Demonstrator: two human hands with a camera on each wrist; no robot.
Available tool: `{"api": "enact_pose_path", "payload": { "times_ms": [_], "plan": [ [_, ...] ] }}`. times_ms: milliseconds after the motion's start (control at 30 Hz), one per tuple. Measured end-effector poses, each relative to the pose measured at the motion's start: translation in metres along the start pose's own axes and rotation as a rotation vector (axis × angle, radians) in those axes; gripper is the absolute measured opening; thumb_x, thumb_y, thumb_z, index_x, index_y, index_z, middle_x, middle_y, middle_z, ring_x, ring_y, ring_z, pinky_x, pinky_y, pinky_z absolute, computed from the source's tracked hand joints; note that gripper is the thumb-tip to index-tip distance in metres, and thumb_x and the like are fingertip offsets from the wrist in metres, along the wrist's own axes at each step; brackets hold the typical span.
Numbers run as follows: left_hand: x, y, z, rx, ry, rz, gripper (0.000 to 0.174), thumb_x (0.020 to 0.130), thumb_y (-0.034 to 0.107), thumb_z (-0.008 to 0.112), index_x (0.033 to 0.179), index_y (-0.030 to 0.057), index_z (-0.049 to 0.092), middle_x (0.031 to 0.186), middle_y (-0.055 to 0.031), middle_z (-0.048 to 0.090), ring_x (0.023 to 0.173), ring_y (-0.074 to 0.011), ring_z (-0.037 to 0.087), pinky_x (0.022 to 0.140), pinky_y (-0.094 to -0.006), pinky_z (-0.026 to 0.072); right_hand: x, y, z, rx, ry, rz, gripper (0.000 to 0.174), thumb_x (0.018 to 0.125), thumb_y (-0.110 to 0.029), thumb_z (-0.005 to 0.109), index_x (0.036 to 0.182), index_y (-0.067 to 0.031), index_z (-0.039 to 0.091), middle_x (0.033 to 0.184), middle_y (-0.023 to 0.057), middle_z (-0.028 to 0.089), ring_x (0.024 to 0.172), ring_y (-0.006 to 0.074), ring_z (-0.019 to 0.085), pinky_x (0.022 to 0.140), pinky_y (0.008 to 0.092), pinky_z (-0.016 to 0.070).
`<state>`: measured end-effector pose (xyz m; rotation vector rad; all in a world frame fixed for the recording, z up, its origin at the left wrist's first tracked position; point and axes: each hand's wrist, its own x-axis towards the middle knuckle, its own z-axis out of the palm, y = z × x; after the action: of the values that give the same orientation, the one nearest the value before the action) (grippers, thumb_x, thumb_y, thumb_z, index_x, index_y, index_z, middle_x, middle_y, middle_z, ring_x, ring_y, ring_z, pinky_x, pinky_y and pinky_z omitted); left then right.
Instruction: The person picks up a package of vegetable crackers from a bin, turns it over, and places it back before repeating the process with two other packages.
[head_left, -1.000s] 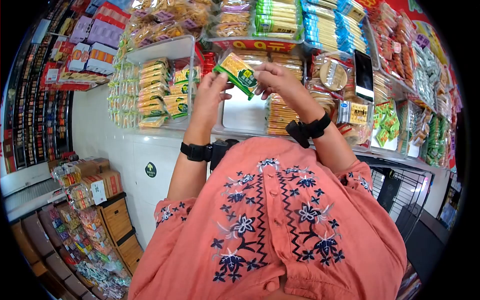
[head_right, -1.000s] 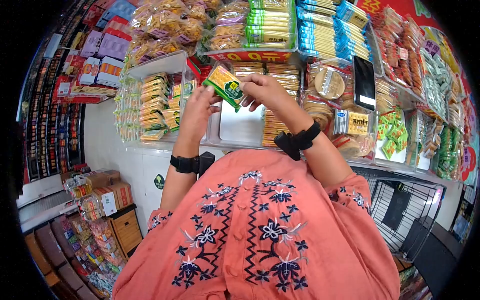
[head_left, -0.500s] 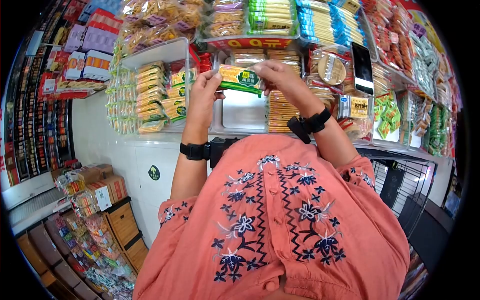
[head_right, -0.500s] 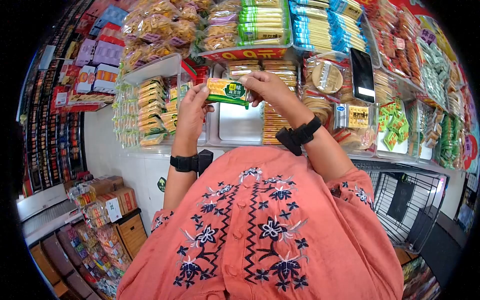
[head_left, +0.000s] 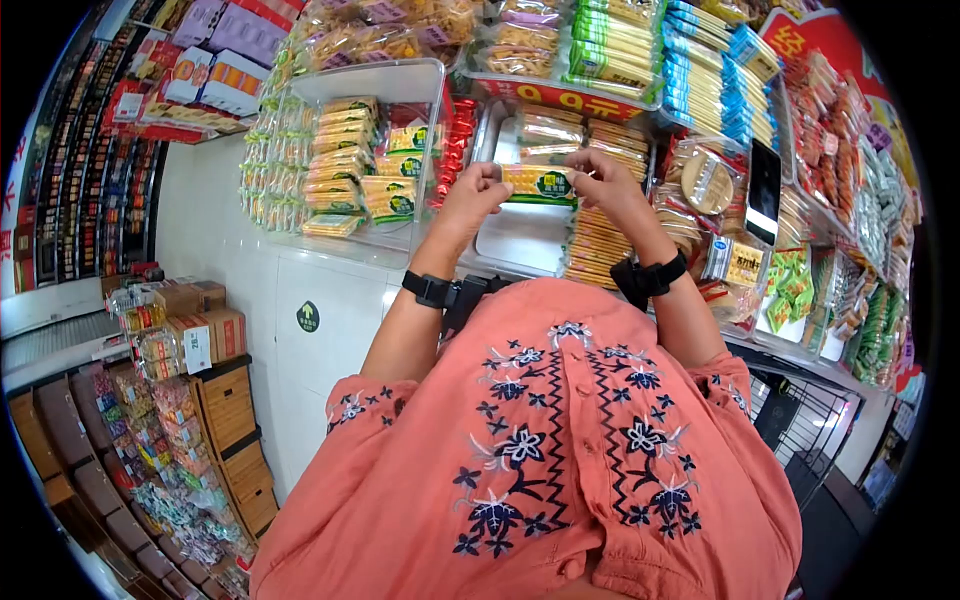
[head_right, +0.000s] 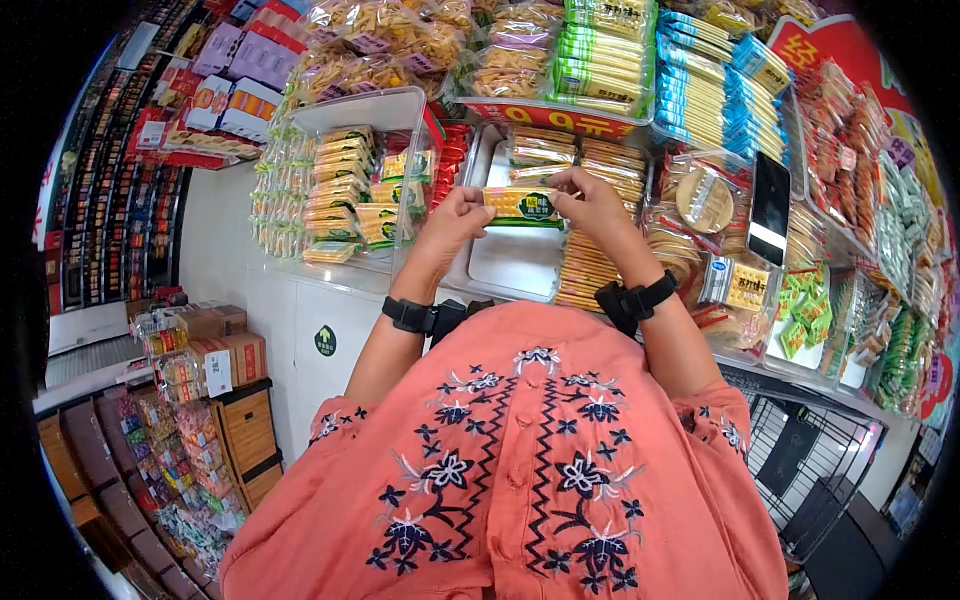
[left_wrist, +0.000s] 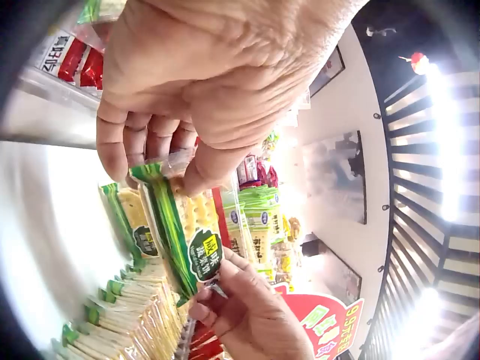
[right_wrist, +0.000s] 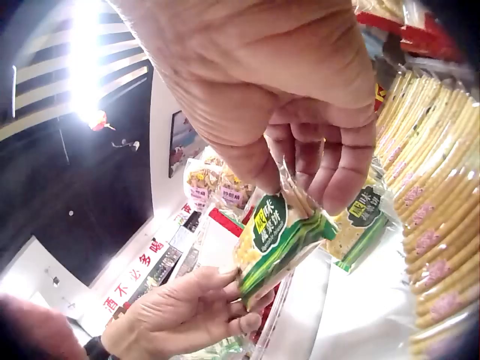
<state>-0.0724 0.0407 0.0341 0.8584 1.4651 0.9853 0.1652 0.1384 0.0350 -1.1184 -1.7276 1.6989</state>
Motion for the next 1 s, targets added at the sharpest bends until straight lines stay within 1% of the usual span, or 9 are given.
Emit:
{"api": "enact_pose_path", "payload": {
  "times_ms": [100, 200, 333, 433, 500, 633, 733, 833, 1000],
  "plan": [
    [0.001, -0.004, 0.0, 0.073, 0.013, 0.009, 0.048, 0.089, 0.024, 0.071, 0.125, -0.0004, 0.052, 0.104, -0.0052, 0.063, 0.093, -0.0124, 0.059, 0.077, -0.0267, 0.0477, 0.001, 0.005, 0.003, -0.017, 0.001, -0.03, 0.023, 0.092, -0.013, 0.066, 0.113, -0.0039, 0.065, 0.091, 0.002, 0.065, 0.079, 0.01, 0.059, 0.069, 0.0262, 0.0493],
    [0.006, -0.018, 0.0, 0.17, 0.07, 0.137, 0.045, 0.089, 0.021, 0.071, 0.124, 0.0004, 0.053, 0.102, -0.0057, 0.062, 0.092, -0.0128, 0.058, 0.078, -0.0269, 0.0478, 0.006, 0.014, 0.009, -0.066, 0.011, -0.08, 0.023, 0.092, -0.011, 0.066, 0.113, -0.004, 0.065, 0.092, 0.0038, 0.066, 0.081, 0.0109, 0.06, 0.072, 0.027, 0.0503],
    [0.01, -0.024, 0.003, 0.225, 0.113, 0.166, 0.041, 0.086, 0.016, 0.073, 0.12, -0.0001, 0.056, 0.098, -0.0088, 0.065, 0.089, -0.0157, 0.063, 0.081, -0.0298, 0.0511, 0.005, 0.018, 0.014, -0.074, 0.049, -0.157, 0.023, 0.092, -0.01, 0.065, 0.114, -0.0022, 0.064, 0.094, 0.0067, 0.067, 0.084, 0.0127, 0.063, 0.076, 0.0284, 0.0522],
    [0.016, -0.035, -0.002, 0.229, 0.126, 0.196, 0.038, 0.085, 0.014, 0.073, 0.118, 0.0004, 0.057, 0.1, -0.0093, 0.066, 0.09, -0.0173, 0.064, 0.082, -0.0308, 0.0514, 0.0, 0.006, 0.014, -0.045, 0.05, -0.081, 0.024, 0.092, -0.008, 0.064, 0.115, -0.0006, 0.064, 0.096, 0.0092, 0.069, 0.088, 0.0146, 0.065, 0.079, 0.0291, 0.053],
    [0.019, -0.039, -0.001, 0.27, 0.162, 0.235, 0.037, 0.085, 0.013, 0.073, 0.116, 0.0001, 0.058, 0.1, -0.0094, 0.067, 0.09, -0.0179, 0.064, 0.082, -0.0312, 0.0517, 0.003, 0.015, 0.017, -0.068, 0.073, -0.142, 0.025, 0.093, -0.008, 0.062, 0.117, 0.0006, 0.063, 0.099, 0.0113, 0.07, 0.091, 0.0165, 0.067, 0.082, 0.03, 0.053],
    [0.03, -0.044, 0.003, 0.374, 0.177, 0.212, 0.034, 0.088, 0.011, 0.07, 0.117, 0.0, 0.056, 0.101, -0.0074, 0.064, 0.089, -0.0142, 0.061, 0.081, -0.0292, 0.0508, 0.003, 0.026, 0.014, -0.105, 0.104, -0.227, 0.028, 0.094, -0.009, 0.06, 0.12, 0.002, 0.062, 0.105, 0.0151, 0.072, 0.097, 0.0206, 0.068, 0.086, 0.0316, 0.0526],
    [0.04, -0.047, 0.008, 0.531, 0.236, 0.251, 0.031, 0.086, 0.009, 0.071, 0.113, -0.0017, 0.058, 0.097, -0.0087, 0.065, 0.085, -0.0158, 0.063, 0.079, -0.0303, 0.0516, 0.005, 0.032, 0.012, -0.115, 0.125, -0.217, 0.032, 0.094, -0.01, 0.058, 0.123, 0.0028, 0.06, 0.108, 0.0174, 0.071, 0.1, 0.0238, 0.069, 0.089, 0.0326, 0.052],
    [0.05, -0.057, 0.011, 0.581, 0.261, 0.343, 0.029, 0.086, 0.009, 0.07, 0.11, -0.0025, 0.058, 0.098, -0.0104, 0.066, 0.086, -0.0176, 0.064, 0.079, -0.0312, 0.0517, 0.004, 0.032, 0.011, -0.107, 0.131, -0.193, 0.033, 0.093, -0.008, 0.057, 0.124, 0.0027, 0.06, 0.11, 0.0192, 0.07, 0.103, 0.0254, 0.068, 0.091, 0.0331, 0.0516],
    [0.066, -0.066, 0.017, 0.611, 0.243, 0.358, 0.029, 0.087, 0.008, 0.068, 0.111, -0.0032, 0.057, 0.099, -0.0133, 0.068, 0.088, -0.02, 0.067, 0.079, -0.0324, 0.0523, 0.004, 0.034, 0.008, -0.145, 0.156, -0.204, 0.032, 0.093, -0.008, 0.056, 0.123, 0.0027, 0.06, 0.111, 0.0193, 0.07, 0.102, 0.026, 0.069, 0.091, 0.0335, 0.0516]
  ]
}}
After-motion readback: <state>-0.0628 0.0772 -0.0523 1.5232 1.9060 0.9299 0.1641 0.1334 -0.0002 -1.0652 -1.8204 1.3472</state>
